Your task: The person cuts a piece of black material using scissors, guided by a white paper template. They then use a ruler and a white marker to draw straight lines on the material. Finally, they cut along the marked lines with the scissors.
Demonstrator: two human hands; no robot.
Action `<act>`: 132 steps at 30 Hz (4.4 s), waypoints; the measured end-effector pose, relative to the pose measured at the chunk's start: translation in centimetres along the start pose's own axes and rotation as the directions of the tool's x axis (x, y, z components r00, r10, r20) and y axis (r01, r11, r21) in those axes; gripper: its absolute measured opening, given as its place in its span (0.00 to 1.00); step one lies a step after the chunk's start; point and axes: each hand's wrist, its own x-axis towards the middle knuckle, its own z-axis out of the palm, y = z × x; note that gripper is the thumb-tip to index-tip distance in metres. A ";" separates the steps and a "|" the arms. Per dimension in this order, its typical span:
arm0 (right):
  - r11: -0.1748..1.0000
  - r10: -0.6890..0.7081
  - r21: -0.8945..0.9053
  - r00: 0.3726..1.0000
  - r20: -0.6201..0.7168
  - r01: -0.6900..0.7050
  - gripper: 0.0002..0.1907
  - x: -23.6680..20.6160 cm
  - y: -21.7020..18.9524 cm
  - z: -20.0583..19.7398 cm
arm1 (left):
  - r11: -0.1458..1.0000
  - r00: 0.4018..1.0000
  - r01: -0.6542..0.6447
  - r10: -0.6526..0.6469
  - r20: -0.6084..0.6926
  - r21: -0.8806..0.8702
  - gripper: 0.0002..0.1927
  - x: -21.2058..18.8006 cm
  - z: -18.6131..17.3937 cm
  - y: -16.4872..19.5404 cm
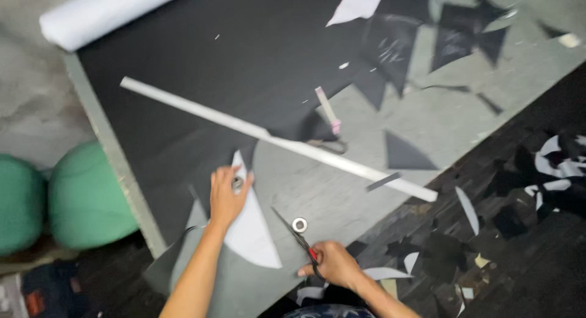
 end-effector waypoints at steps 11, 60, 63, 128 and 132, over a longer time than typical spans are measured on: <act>0.967 -0.201 -0.159 0.980 -0.002 0.198 0.28 7.1 1.4 -14.0 | 0.967 0.974 0.228 -0.227 0.025 -0.116 0.39 -4.4 8.4 8.8; 0.775 -0.167 -0.632 0.969 -0.181 0.016 0.36 33.6 15.2 -82.5 | 0.769 0.663 0.638 -0.523 -0.535 0.039 0.26 29.1 41.5 30.9; 0.735 -0.129 -0.677 0.971 -0.200 -0.042 0.36 32.8 14.3 -83.3 | 0.625 0.787 0.565 -0.212 -0.579 0.539 0.24 28.5 40.9 27.8; 0.755 -0.418 0.585 0.904 0.084 0.295 0.21 23.2 13.8 -69.7 | 0.685 0.827 0.501 -0.559 0.058 -0.529 0.06 20.8 50.8 36.3; 0.745 -0.570 0.447 0.821 0.039 0.496 0.17 24.7 15.5 -67.9 | 0.607 0.699 0.536 -0.709 -0.095 -0.587 0.08 18.5 50.0 34.8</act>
